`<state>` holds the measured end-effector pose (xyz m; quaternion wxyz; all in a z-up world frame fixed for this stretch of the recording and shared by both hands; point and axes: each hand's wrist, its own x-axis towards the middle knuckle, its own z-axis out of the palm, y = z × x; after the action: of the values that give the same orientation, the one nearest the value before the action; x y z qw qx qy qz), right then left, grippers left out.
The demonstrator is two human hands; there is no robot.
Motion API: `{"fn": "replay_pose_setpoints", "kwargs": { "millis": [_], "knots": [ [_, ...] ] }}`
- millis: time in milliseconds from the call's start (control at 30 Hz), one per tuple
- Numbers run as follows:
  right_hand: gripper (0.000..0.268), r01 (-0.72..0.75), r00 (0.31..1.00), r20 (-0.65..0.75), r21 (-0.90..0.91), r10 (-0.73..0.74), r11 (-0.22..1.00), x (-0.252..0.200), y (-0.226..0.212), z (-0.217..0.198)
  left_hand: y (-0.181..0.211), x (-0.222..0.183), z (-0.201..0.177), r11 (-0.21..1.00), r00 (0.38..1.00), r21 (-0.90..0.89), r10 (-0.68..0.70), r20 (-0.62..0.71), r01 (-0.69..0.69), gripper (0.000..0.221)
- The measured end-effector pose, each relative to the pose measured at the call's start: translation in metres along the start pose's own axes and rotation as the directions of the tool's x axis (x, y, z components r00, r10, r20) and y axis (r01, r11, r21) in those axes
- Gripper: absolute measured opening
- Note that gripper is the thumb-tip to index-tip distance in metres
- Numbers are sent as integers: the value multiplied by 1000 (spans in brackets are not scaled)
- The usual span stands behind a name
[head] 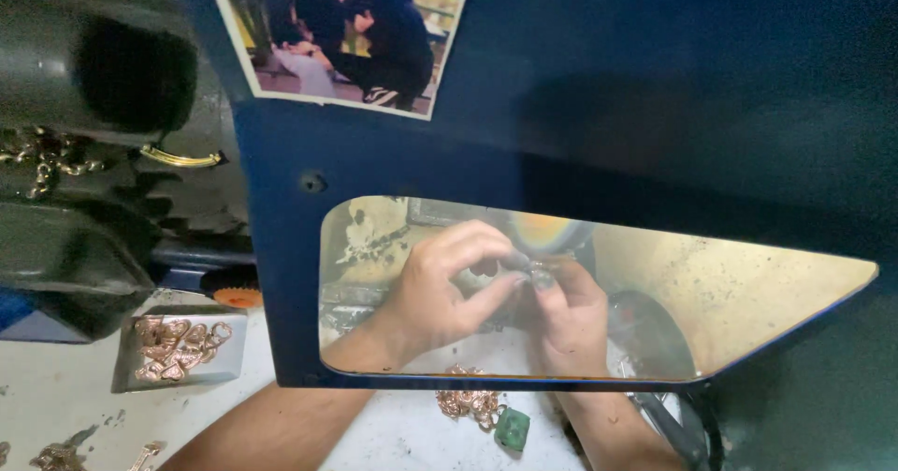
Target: Polish small metal jewelry components using a handheld rotary tool and a stationary buffing wheel.
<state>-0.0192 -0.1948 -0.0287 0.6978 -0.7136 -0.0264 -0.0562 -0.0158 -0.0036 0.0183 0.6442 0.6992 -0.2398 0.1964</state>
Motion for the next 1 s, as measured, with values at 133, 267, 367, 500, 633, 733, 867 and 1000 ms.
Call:
{"fn": "replay_pose_setpoints", "kwargs": {
  "millis": [133,267,367,500,633,733,867,1000],
  "knots": [
    [13,196,981,40,-200,-192,960,4,-14,-2,-6,-1,3,1000,1000,21,-10,6,10,20],
    [14,473,873,159,-510,-462,718,6,-40,2,-9,-2,7,997,997,18,-77,-29,78,17],
    [11,526,828,172,-564,-533,636,12,-35,-5,-6,2,6,992,992,-27,-122,-39,121,11],
    [12,615,755,244,-586,-609,528,15,-37,-9,-7,6,6,984,985,-84,-160,-58,155,8],
    [11,576,798,260,-594,-543,562,12,-45,-8,-17,1,11,979,980,-87,-187,-61,182,12],
    [15,348,937,153,-503,-314,791,16,-40,-11,-22,2,8,987,988,-65,-152,-39,149,12],
    [29,-63,973,198,-278,121,958,25,-24,-22,-26,5,6,998,999,36,-50,7,50,13],
    [38,-155,931,294,-220,217,963,34,-15,-30,-32,3,3,994,1000,106,11,24,-13,14]
  ]
}}
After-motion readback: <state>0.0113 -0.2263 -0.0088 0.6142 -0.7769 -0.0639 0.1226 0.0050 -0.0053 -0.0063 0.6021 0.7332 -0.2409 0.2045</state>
